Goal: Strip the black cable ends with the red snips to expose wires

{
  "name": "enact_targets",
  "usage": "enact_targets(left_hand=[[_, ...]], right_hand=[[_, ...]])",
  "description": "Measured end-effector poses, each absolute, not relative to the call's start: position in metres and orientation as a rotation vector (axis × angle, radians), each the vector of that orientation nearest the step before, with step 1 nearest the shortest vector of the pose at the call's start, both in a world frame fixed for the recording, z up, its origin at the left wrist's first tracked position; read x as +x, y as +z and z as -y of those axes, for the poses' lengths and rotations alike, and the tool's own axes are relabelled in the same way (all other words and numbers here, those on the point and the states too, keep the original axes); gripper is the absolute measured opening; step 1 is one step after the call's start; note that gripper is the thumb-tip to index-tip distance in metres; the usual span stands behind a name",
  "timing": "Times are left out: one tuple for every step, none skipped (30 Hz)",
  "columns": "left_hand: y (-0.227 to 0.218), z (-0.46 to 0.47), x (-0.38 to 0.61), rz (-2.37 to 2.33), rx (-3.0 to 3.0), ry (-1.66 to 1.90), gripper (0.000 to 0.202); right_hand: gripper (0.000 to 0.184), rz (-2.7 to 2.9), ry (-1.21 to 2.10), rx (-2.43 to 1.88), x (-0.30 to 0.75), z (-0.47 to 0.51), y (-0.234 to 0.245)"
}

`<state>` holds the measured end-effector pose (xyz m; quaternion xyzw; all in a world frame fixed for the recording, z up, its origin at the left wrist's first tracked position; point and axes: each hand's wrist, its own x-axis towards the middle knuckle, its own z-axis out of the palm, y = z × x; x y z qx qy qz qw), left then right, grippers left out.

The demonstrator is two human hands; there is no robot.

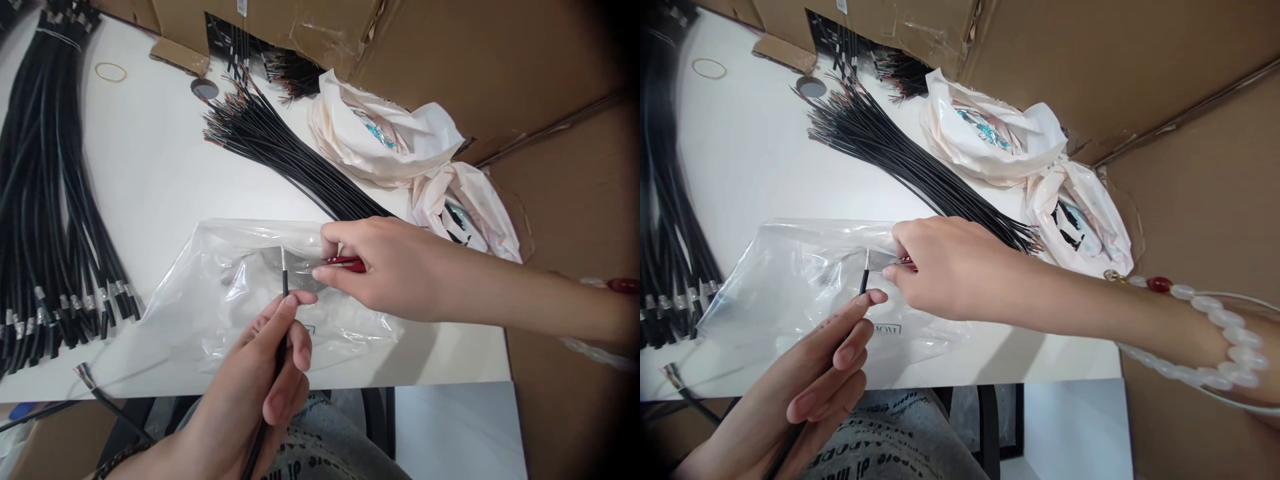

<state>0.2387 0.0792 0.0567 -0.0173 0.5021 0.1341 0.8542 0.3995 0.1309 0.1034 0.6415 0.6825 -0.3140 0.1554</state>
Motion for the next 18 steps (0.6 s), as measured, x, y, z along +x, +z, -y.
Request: enact_targets(left_hand=[[0.058,-0.080,0.239,-1.061,-0.035,0.275,0.029],[0.059,-0.080,0.239,-1.069,-0.034,0.267,0.029],[0.060,-0.080,0.239,-1.073,-0.031,0.265,0.029],[0.060,-0.081,0.239,-1.072,-0.026,0.263,0.029],[0.060,-0.081,0.239,-1.065,-0.018,0.262,0.030],[0.059,-0.080,0.239,-1.052,-0.008,0.261,0.032],[0.058,-0.080,0.239,-1.039,0.002,0.260,0.035],[0.056,-0.079,0.239,-1.027,0.010,0.257,0.037],[0.055,-0.078,0.238,-1.016,0.017,0.253,0.038],[0.053,-0.077,0.238,-1.010,0.023,0.254,0.038],[0.052,-0.076,0.238,-1.006,0.025,0.260,0.038],[0.051,-0.075,0.238,-1.006,0.025,0.267,0.038],[0.051,-0.074,0.238,-1.010,0.023,0.272,0.039],[0.052,-0.073,0.238,-1.018,0.022,0.277,0.040],[0.053,-0.072,0.238,-1.027,0.022,0.280,0.042],[0.053,-0.072,0.239,-1.034,0.023,0.278,0.043],[0.054,-0.071,0.239,-1.034,0.027,0.272,0.043],[0.054,-0.071,0.239,-1.031,0.032,0.266,0.043]], right_hand=[[0.017,-1.962,-0.894,1.824,0.399,-0.131,0.103],[0.017,-1.969,-0.893,1.810,0.398,-0.131,0.103],[0.017,-1.976,-0.894,1.798,0.397,-0.131,0.103],[0.018,-1.983,-0.896,1.790,0.396,-0.131,0.102],[0.018,-1.989,-0.900,1.783,0.395,-0.132,0.102],[0.018,-1.990,-0.904,1.776,0.394,-0.132,0.102],[0.018,-1.989,-0.907,1.769,0.394,-0.132,0.102],[0.018,-1.991,-0.907,1.760,0.393,-0.133,0.102],[0.018,-1.996,-0.899,1.750,0.392,-0.133,0.102],[0.018,-2.006,-0.887,1.739,0.392,-0.134,0.102],[0.018,-2.017,-0.871,1.728,0.392,-0.134,0.103],[0.017,-2.026,-0.854,1.719,0.391,-0.134,0.103],[0.017,-2.032,-0.841,1.711,0.391,-0.134,0.104],[0.017,-2.030,-0.830,1.706,0.390,-0.135,0.105],[0.017,-2.021,-0.826,1.703,0.390,-0.135,0.105],[0.017,-2.004,-0.825,1.701,0.389,-0.136,0.105],[0.016,-1.985,-0.830,1.698,0.389,-0.136,0.106],[0.015,-1.965,-0.840,1.690,0.388,-0.137,0.106]])
